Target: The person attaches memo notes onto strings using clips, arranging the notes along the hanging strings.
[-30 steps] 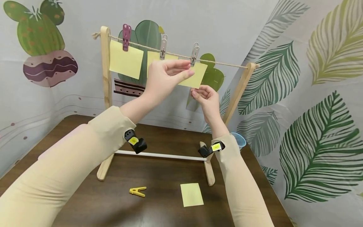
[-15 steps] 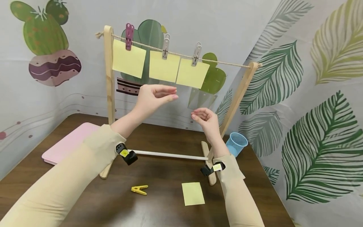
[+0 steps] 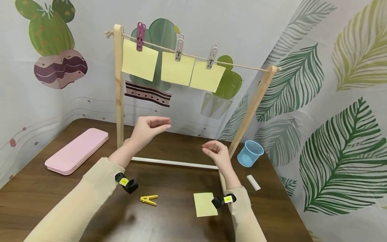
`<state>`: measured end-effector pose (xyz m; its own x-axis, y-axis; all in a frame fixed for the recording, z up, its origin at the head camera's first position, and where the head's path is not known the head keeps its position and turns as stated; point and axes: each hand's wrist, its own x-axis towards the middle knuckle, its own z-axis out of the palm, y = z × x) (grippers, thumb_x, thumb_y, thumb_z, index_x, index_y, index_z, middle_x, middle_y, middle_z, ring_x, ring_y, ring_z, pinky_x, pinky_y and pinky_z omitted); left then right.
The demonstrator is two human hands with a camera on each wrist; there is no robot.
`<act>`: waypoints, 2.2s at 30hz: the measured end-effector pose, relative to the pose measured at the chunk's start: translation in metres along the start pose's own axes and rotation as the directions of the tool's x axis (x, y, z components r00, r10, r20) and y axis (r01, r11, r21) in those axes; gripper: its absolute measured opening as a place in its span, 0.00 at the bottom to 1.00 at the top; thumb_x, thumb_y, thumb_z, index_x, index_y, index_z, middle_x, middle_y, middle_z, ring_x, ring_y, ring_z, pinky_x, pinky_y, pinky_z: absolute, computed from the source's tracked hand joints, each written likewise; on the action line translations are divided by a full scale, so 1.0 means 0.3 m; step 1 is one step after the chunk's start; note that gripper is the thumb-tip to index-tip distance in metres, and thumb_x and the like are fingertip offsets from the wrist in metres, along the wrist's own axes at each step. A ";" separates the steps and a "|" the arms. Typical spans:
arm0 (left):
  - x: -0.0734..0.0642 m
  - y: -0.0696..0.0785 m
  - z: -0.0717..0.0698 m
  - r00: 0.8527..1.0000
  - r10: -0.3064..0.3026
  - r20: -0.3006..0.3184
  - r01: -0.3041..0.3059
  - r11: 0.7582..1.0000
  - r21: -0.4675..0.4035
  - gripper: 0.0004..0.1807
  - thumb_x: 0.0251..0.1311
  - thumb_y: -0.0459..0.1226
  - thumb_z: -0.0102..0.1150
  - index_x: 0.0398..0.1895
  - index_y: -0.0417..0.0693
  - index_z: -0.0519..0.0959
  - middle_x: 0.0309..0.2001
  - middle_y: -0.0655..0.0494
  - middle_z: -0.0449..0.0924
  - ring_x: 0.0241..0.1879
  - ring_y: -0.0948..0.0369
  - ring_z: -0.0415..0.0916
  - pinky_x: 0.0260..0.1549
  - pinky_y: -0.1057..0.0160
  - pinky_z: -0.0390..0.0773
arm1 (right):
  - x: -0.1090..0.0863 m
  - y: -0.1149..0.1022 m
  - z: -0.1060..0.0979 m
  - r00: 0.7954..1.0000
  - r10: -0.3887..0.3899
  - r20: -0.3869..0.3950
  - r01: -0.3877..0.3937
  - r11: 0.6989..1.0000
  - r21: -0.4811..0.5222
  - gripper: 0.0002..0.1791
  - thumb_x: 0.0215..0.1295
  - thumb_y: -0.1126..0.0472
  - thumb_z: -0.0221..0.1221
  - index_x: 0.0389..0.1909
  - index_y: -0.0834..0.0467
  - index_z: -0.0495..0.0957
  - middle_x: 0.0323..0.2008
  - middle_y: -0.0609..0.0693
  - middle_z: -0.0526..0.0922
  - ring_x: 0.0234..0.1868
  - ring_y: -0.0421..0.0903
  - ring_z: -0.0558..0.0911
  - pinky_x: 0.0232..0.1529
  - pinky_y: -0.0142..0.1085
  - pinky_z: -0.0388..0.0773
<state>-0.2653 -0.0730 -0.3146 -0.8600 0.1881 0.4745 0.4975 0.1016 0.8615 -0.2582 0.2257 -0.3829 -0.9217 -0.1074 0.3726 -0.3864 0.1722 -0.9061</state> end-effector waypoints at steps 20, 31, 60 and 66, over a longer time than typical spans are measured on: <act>-0.243 -0.307 -0.032 0.978 -0.194 0.082 0.190 0.980 0.048 0.20 0.58 0.35 0.67 0.52 0.32 0.80 0.49 0.35 0.83 0.42 0.74 0.81 0.40 0.73 0.80 | -0.161 0.048 0.005 0.934 0.181 0.307 -0.107 0.964 -0.243 0.16 0.58 0.74 0.64 0.48 0.74 0.76 0.48 0.74 0.79 0.50 0.69 0.79 0.50 0.39 0.79; -0.303 -0.364 -0.047 0.929 -0.196 0.315 0.131 0.967 0.217 0.25 0.55 0.42 0.71 0.54 0.38 0.80 0.49 0.43 0.85 0.49 0.52 0.83 0.50 0.59 0.79 | -0.193 0.178 -0.026 0.910 0.193 0.367 -0.062 0.939 -0.339 0.19 0.56 0.67 0.69 0.49 0.65 0.79 0.47 0.63 0.82 0.49 0.58 0.80 0.51 0.39 0.79; -0.348 -0.326 0.016 0.653 -0.286 0.701 0.055 0.941 0.334 0.24 0.32 0.37 0.83 0.36 0.47 0.82 0.30 0.60 0.78 0.29 0.67 0.74 0.31 0.71 0.75 | -0.232 0.163 -0.048 0.767 0.236 0.597 0.133 0.851 -0.508 0.27 0.40 0.60 0.78 0.43 0.58 0.79 0.41 0.50 0.83 0.40 0.41 0.77 0.39 0.29 0.73; -0.352 -0.320 0.036 0.653 -0.306 0.692 0.036 0.926 0.376 0.22 0.28 0.36 0.84 0.30 0.50 0.82 0.27 0.64 0.77 0.26 0.70 0.71 0.26 0.72 0.72 | -0.244 0.157 -0.043 0.738 0.266 0.620 0.140 0.839 -0.526 0.30 0.36 0.59 0.80 0.44 0.59 0.79 0.40 0.49 0.80 0.40 0.42 0.76 0.45 0.32 0.75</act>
<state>-0.2211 -0.0922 -0.4494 -0.6356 0.7679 -0.0792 0.4722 0.4679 0.7471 -0.2095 0.2542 -0.4504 -0.7628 -0.6404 -0.0897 -0.4705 0.6447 -0.6025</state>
